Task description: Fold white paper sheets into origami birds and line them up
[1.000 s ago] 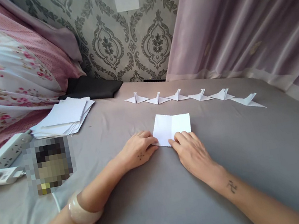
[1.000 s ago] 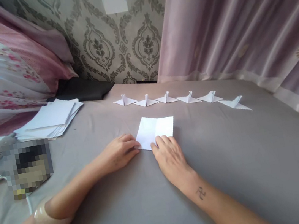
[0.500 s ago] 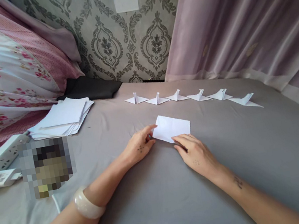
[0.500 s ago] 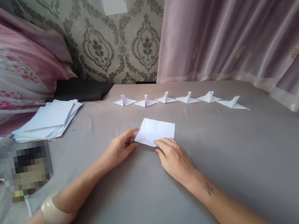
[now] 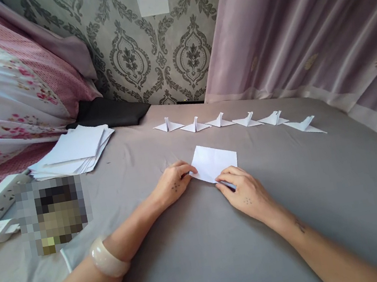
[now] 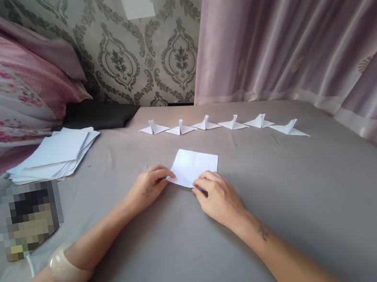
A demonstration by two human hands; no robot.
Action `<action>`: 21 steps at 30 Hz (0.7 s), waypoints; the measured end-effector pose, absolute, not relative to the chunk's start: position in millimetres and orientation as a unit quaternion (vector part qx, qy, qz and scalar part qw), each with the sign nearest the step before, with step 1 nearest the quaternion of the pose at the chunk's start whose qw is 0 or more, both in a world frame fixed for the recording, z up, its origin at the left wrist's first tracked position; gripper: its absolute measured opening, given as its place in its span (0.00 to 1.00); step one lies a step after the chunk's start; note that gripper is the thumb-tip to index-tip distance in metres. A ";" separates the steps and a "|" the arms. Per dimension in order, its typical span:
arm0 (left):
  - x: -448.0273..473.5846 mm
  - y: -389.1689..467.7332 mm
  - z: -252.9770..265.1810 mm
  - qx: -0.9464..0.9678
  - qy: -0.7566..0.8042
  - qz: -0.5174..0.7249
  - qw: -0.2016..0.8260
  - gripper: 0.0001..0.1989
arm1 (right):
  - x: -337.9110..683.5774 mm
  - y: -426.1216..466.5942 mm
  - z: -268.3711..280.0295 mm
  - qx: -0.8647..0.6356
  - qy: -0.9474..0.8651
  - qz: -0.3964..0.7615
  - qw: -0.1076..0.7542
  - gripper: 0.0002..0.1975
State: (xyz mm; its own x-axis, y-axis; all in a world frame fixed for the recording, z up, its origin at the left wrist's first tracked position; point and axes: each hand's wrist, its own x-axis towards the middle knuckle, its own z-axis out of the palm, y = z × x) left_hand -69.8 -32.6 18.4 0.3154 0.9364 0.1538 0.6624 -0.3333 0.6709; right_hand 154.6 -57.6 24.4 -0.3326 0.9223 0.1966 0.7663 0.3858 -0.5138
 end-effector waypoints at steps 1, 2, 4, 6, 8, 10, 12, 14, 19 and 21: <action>-70.0 -32.5 17.6 0.770 0.517 0.274 0.253 0.11 | 154.5 -57.3 23.9 -0.526 -0.802 0.163 0.232 0.08; -70.0 -32.4 17.1 0.771 0.514 0.279 0.252 0.12 | 154.3 -56.7 23.4 -0.524 -0.803 0.161 0.235 0.10; -69.5 -32.7 16.8 0.773 0.506 0.290 0.249 0.12 | 153.2 -54.7 22.4 -0.523 -0.799 0.165 0.244 0.11; -68.4 -33.0 16.9 0.774 0.500 0.301 0.246 0.11 | 152.0 -52.2 21.2 -0.531 -0.790 0.174 0.253 0.11; -66.8 -32.9 16.7 0.772 0.499 0.309 0.244 0.11 | 151.1 -49.4 19.9 -0.543 -0.777 0.186 0.258 0.11; -65.1 -32.0 16.6 0.766 0.506 0.313 0.243 0.11 | 151.0 -46.4 18.4 -0.556 -0.763 0.201 0.261 0.10; -63.5 -30.4 17.4 0.761 0.516 0.311 0.242 0.11 | 151.5 -43.5 16.7 -0.565 -0.751 0.218 0.263 0.08; -62.2 -28.4 19.4 0.756 0.525 0.301 0.249 0.11 | 152.3 -41.3 15.1 -0.569 -0.741 0.236 0.265 0.06; -60.9 -26.9 25.2 0.732 0.536 0.291 0.305 0.10 | 152.0 -46.0 16.5 -0.541 -0.789 0.144 0.252 0.08; -61.2 -28.7 25.3 0.733 0.534 0.286 0.310 0.09 | 150.4 -52.3 20.1 -0.511 -0.830 0.016 0.223 0.11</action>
